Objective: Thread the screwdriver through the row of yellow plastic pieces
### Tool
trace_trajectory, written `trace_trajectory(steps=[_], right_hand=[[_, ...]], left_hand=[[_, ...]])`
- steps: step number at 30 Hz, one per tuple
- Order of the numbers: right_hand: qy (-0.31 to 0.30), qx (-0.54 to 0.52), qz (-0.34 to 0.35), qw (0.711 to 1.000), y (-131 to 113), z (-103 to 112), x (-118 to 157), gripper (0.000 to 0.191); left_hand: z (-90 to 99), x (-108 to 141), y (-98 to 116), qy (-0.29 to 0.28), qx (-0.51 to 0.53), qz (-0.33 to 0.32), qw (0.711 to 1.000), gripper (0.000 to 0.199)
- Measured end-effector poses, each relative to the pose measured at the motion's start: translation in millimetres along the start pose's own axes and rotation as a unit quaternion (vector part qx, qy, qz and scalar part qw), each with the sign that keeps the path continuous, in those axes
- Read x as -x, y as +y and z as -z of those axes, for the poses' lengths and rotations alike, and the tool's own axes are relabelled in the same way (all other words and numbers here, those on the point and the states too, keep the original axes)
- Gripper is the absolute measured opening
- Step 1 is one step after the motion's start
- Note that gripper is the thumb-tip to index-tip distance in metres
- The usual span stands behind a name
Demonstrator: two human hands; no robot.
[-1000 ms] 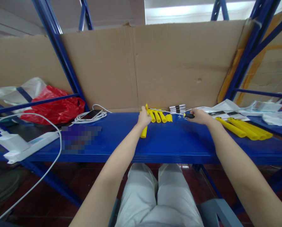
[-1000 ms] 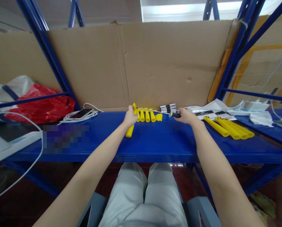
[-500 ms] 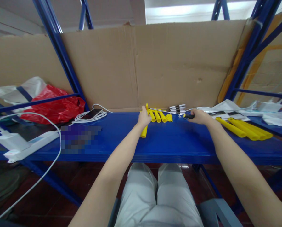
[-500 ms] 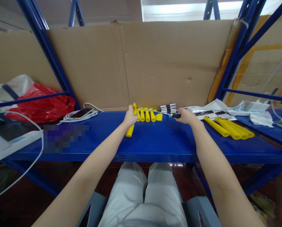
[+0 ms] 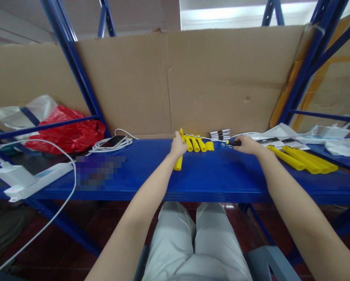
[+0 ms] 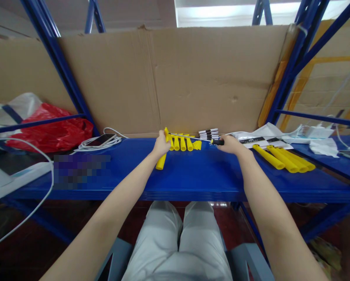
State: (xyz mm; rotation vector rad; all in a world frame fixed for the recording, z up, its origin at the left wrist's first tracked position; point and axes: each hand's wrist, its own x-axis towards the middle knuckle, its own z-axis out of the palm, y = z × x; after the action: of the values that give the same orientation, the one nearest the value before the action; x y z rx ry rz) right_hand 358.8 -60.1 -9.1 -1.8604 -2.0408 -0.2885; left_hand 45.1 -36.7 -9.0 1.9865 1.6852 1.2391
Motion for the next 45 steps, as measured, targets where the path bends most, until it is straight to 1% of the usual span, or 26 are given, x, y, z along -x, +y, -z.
trace_trajectory(steps=[4,8,13,19,23,26,32,37,40,43,45], right_hand=[[0.036,0.010,0.027,0.999,4.9,-4.0,-1.9,0.014],[0.052,0.008,0.001,0.999,6.0,-4.8,-1.7,0.021],[0.037,0.007,-0.015,0.999,2.7,-1.5,-0.3,0.022],[-0.005,0.015,0.009,1.000,-2.6,2.1,2.7,0.018],[0.005,0.024,0.012,1.000,-1.4,1.8,1.7,0.016],[0.007,0.026,0.009,1.000,-0.3,2.1,0.5,0.012],[0.009,0.057,-0.027,0.998,-3.4,5.0,2.4,0.023],[0.008,0.050,-0.005,0.999,-4.4,4.9,3.3,0.019],[0.011,0.033,0.003,0.999,-4.8,4.4,3.4,0.022],[0.024,0.018,0.003,1.000,-4.4,4.0,3.0,0.024],[0.034,0.014,0.010,0.999,-3.0,3.4,2.0,0.022]], left_hand=[[0.5,-0.5,-0.4,-0.005,-0.006,-0.002,1.000,0.036],[0.7,-0.4,-0.6,0.001,-0.002,0.004,1.000,0.039],[1.1,0.3,-0.3,0.001,0.004,0.000,1.000,0.039],[1.5,0.5,0.2,0.003,0.003,-0.002,1.000,0.040],[1.4,0.5,0.5,0.005,0.002,0.000,1.000,0.040],[1.1,0.4,0.5,-0.003,0.004,-0.002,1.000,0.039],[-0.2,0.5,-0.4,-0.009,0.006,-0.010,1.000,0.037],[0.3,0.2,-1.1,-0.001,0.001,-0.007,1.000,0.037],[0.9,-0.3,-1.2,0.001,-0.005,-0.004,1.000,0.036],[1.0,-0.8,-1.3,0.003,-0.008,-0.003,1.000,0.037],[0.8,-0.9,-1.5,0.004,-0.008,-0.002,1.000,0.038]])
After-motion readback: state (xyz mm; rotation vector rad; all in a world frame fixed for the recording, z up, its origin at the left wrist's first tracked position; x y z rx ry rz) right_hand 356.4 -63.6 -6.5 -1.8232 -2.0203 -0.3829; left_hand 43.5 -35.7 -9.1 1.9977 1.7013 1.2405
